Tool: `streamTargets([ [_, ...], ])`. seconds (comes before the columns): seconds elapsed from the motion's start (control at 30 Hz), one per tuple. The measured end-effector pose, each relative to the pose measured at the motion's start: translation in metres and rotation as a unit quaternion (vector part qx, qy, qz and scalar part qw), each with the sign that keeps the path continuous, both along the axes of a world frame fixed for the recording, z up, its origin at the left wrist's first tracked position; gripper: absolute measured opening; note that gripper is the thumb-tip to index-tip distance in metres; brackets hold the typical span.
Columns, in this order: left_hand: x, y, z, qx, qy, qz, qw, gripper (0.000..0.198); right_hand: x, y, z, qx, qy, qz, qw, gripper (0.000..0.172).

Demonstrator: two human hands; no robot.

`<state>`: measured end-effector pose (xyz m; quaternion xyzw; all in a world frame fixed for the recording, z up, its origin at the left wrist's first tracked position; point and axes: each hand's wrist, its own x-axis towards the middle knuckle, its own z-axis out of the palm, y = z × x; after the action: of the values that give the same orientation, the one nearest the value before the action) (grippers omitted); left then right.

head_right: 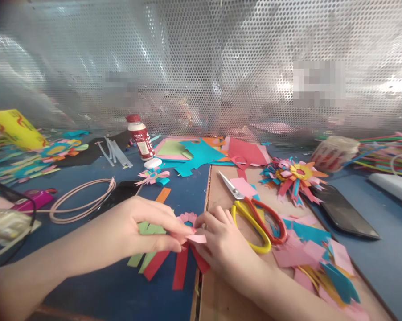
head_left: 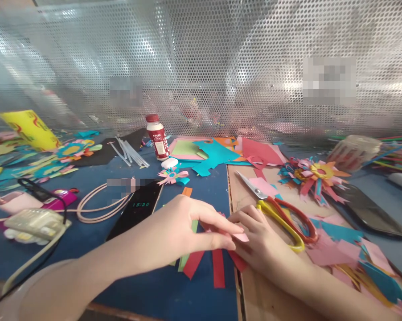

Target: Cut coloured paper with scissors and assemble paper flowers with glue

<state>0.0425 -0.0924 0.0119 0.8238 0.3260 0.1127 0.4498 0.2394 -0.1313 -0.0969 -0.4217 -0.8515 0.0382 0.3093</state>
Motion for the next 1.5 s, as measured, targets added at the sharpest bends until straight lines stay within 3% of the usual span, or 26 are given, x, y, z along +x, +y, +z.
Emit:
streamTargets([
  [0.27,-0.002,0.007,-0.005,-0.124,-0.062,0.04,0.989,0.024,0.002,0.001,0.0,0.026,-0.044,0.009,0.999,0.013],
  [0.47,-0.013,-0.008,-0.014,-0.155,-0.01,0.014,0.988,0.022,0.002,0.005,0.001,0.031,0.041,-0.007,0.999,0.014],
  [0.73,-0.027,-0.014,-0.049,0.013,0.046,-0.041,0.998,0.031,0.003,0.007,0.008,0.002,0.126,-0.023,0.992,0.018],
  [0.9,-0.023,-0.018,-0.052,0.106,0.051,-0.079,0.99,0.028,0.002,0.006,0.008,0.0,0.112,-0.026,0.993,0.018],
  [1.03,-0.022,-0.018,-0.056,0.174,0.082,-0.089,0.977,0.038,0.002,0.006,0.008,0.006,0.112,-0.026,0.993,0.017],
  [1.5,-0.024,-0.015,-0.07,0.296,0.13,-0.094,0.942,0.033,0.002,0.005,0.007,0.021,0.116,-0.013,0.993,0.017],
])
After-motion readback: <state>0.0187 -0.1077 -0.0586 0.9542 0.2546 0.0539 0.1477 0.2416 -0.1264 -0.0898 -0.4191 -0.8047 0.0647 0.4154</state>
